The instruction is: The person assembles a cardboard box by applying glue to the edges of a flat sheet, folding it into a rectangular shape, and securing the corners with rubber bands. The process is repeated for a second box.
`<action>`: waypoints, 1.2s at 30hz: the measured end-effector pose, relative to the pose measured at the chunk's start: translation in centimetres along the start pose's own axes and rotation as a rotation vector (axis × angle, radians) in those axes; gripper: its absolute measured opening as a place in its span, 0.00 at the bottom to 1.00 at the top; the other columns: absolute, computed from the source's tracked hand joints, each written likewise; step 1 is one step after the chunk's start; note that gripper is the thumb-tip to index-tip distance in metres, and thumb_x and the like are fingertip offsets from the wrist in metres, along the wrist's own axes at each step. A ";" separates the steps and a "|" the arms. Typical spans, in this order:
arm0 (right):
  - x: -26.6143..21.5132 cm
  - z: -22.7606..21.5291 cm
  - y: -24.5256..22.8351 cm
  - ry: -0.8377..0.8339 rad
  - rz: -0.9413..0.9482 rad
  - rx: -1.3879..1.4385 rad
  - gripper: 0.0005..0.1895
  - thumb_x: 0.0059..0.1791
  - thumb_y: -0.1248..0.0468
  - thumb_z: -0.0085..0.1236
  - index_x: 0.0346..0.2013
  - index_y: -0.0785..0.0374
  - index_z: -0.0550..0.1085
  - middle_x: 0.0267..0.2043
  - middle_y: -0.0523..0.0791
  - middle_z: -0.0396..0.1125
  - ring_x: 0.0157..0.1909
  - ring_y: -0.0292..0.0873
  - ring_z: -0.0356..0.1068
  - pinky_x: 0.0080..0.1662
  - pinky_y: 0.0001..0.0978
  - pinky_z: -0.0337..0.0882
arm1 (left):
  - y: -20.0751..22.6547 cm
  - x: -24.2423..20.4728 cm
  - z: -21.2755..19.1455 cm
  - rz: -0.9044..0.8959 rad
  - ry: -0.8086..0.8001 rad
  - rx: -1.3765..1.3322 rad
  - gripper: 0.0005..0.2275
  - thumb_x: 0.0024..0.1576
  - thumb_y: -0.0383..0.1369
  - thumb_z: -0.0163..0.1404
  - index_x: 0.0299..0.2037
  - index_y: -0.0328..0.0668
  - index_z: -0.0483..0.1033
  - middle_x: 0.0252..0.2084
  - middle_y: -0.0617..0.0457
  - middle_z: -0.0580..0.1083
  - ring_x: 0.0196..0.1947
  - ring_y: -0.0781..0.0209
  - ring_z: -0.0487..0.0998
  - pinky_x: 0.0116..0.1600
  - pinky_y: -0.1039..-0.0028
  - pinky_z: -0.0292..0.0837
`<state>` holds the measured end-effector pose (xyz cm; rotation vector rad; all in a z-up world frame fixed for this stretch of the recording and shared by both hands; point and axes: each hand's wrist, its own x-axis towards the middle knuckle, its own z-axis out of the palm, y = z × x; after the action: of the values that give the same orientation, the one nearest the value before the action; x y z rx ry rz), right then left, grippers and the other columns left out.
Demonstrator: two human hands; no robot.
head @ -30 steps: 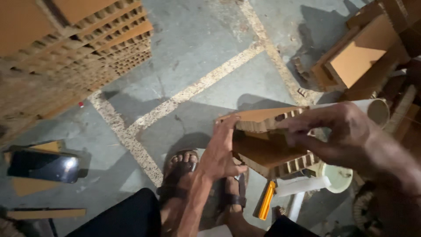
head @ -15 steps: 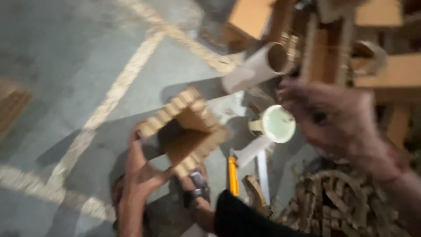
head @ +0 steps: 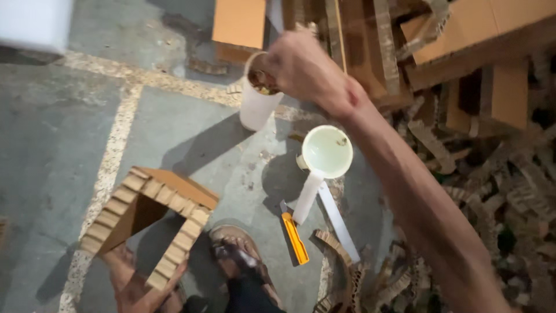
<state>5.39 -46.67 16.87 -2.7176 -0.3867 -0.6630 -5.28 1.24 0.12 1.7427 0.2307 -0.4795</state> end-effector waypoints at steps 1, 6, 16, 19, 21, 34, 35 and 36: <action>1.2 2.4 2.0 -0.089 0.050 -0.030 0.15 0.50 0.74 0.53 0.50 0.68 0.80 0.52 0.52 0.76 0.52 0.48 0.78 0.53 0.39 0.79 | -0.2 -0.4 0.1 0.005 0.042 0.003 0.48 0.36 0.32 0.71 0.69 0.37 0.55 0.54 0.37 0.70 0.46 0.47 0.75 0.46 0.64 0.73; -3.6 17.8 8.6 -0.636 0.496 -0.232 0.15 0.50 0.75 0.54 0.50 0.68 0.81 0.51 0.52 0.76 0.50 0.47 0.78 0.51 0.37 0.79 | -0.2 0.9 0.4 0.087 0.146 0.029 0.48 0.36 0.33 0.71 0.69 0.37 0.55 0.55 0.39 0.70 0.46 0.48 0.74 0.46 0.64 0.72; -6.2 20.6 11.6 -0.636 0.547 -0.295 0.13 0.50 0.76 0.56 0.49 0.69 0.81 0.48 0.52 0.76 0.47 0.45 0.78 0.47 0.35 0.79 | -0.7 0.5 1.0 0.172 0.202 -0.024 0.48 0.35 0.33 0.71 0.68 0.36 0.55 0.55 0.42 0.69 0.46 0.51 0.73 0.47 0.66 0.69; -5.7 18.8 10.9 -0.582 0.509 -0.265 0.13 0.50 0.76 0.57 0.48 0.69 0.81 0.47 0.52 0.76 0.45 0.44 0.78 0.45 0.34 0.79 | -1.3 0.6 1.0 0.193 0.170 -0.039 0.48 0.35 0.34 0.71 0.68 0.36 0.55 0.56 0.42 0.69 0.46 0.52 0.72 0.47 0.67 0.69; -5.1 17.2 10.2 -0.497 0.441 -0.224 0.13 0.50 0.76 0.57 0.48 0.69 0.81 0.46 0.51 0.76 0.45 0.43 0.78 0.44 0.33 0.79 | -1.9 0.2 1.0 0.209 0.150 -0.062 0.48 0.35 0.34 0.71 0.68 0.36 0.55 0.56 0.43 0.68 0.46 0.52 0.72 0.47 0.67 0.68; -4.2 -3.4 -8.4 -0.113 0.542 0.095 0.06 0.52 0.70 0.64 0.42 0.58 0.84 0.37 0.46 0.78 0.34 0.36 0.78 0.37 0.30 0.77 | -2.4 0.5 -1.3 0.320 -0.062 -0.141 0.49 0.35 0.35 0.71 0.67 0.35 0.54 0.57 0.47 0.67 0.46 0.55 0.70 0.48 0.69 0.65; -5.2 -2.9 -9.0 -0.149 0.563 0.135 0.03 0.53 0.68 0.65 0.40 0.59 0.82 0.35 0.46 0.77 0.33 0.34 0.78 0.34 0.31 0.75 | -2.6 0.5 -1.3 0.326 -0.071 -0.150 0.49 0.35 0.35 0.71 0.67 0.35 0.54 0.57 0.47 0.67 0.46 0.55 0.70 0.48 0.69 0.65; -6.8 -1.4 -10.1 -0.167 0.598 0.271 0.05 0.49 0.69 0.64 0.37 0.56 0.83 0.38 0.44 0.79 0.35 0.33 0.79 0.37 0.30 0.76 | -2.7 0.5 -1.3 0.333 -0.074 -0.162 0.49 0.35 0.35 0.71 0.67 0.35 0.54 0.57 0.47 0.67 0.46 0.56 0.70 0.48 0.69 0.65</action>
<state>-4.33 -39.20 17.13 -2.4398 0.2811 -0.2002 -5.64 3.11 -2.30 1.5627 -0.0733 -0.2729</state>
